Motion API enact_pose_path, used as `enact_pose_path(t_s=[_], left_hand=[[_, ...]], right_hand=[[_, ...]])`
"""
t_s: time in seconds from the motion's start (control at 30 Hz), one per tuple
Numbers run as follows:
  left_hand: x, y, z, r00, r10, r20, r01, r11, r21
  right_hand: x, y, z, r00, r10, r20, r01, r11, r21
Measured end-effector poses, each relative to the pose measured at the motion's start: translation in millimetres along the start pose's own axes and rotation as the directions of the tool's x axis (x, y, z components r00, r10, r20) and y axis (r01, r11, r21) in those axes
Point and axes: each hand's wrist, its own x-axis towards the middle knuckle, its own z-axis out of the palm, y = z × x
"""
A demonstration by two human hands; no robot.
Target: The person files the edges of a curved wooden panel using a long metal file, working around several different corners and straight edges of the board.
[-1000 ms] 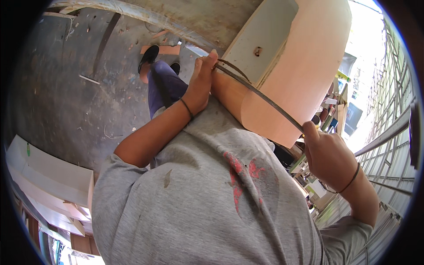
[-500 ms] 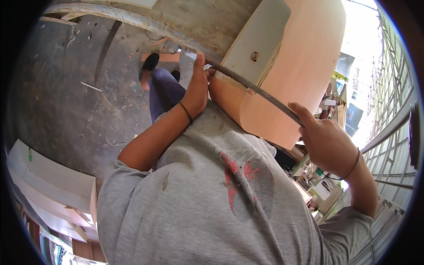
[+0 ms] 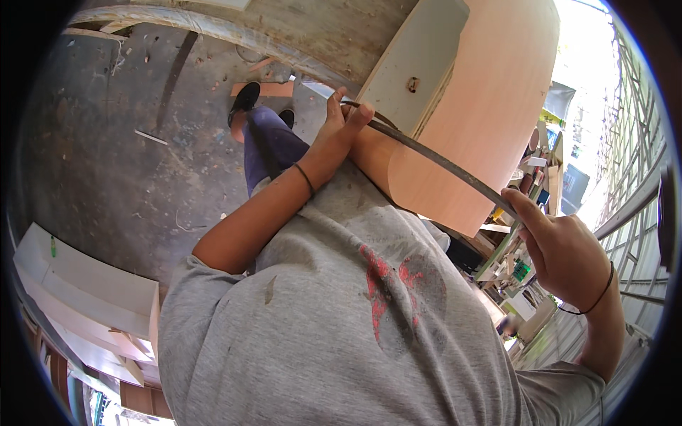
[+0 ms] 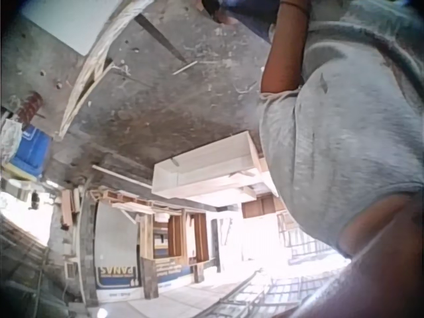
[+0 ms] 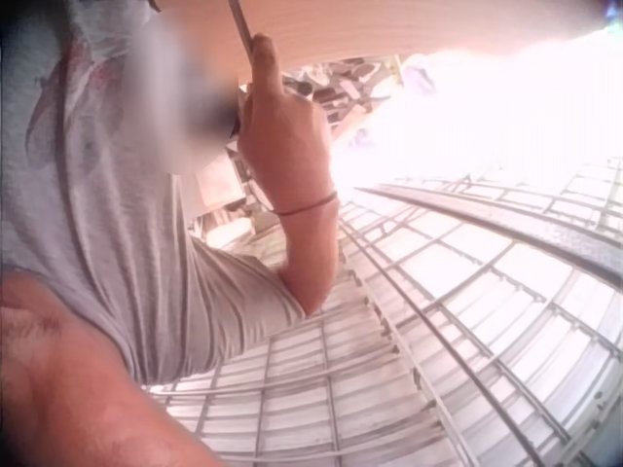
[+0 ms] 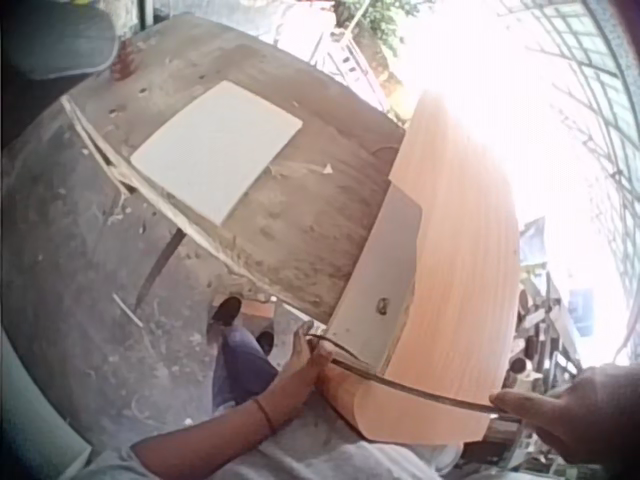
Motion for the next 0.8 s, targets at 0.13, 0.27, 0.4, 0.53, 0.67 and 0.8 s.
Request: enact_pose_path(t_s=[0.13, 0.27, 0.4, 0.53, 0.67, 0.8], left_hand=[[7.4, -13.7, -2.9, 0.999, 0.045, -0.006, -0.044, 0.996, 0.072], [5.3, -10.6, -4.7, 0.999, 0.034, -0.011, -0.034, 0.999, -0.006], [5.4, -17.2, -10.7, 1.000, 0.025, 0.007, -0.025, 0.997, -0.070], [3.5, -10.5, -9.9, 0.998, -0.042, 0.036, 0.043, 0.999, -0.009], [4.7, -12.2, -16.5, 0.998, -0.060, -0.031, 0.057, 0.994, -0.095], [7.6, -4.5, -18.7, 0.981, -0.084, -0.173, 0.070, 0.994, -0.089]], right_hand=[[0.8, -2.8, -0.3, 1.000, 0.017, 0.023, -0.016, 1.000, -0.023], [15.4, -18.5, -13.2, 0.981, 0.093, 0.172, -0.080, 0.993, -0.083], [26.1, -29.9, -24.2, 0.962, 0.110, 0.249, -0.069, 0.984, -0.164], [27.9, -29.2, -18.2, 0.969, 0.105, 0.223, -0.077, 0.988, -0.132], [40.5, -26.8, -6.9, 0.989, 0.011, 0.148, 0.011, 0.989, -0.145], [30.0, -13.0, 1.5, 1.000, 0.003, -0.014, -0.003, 0.998, 0.058]])
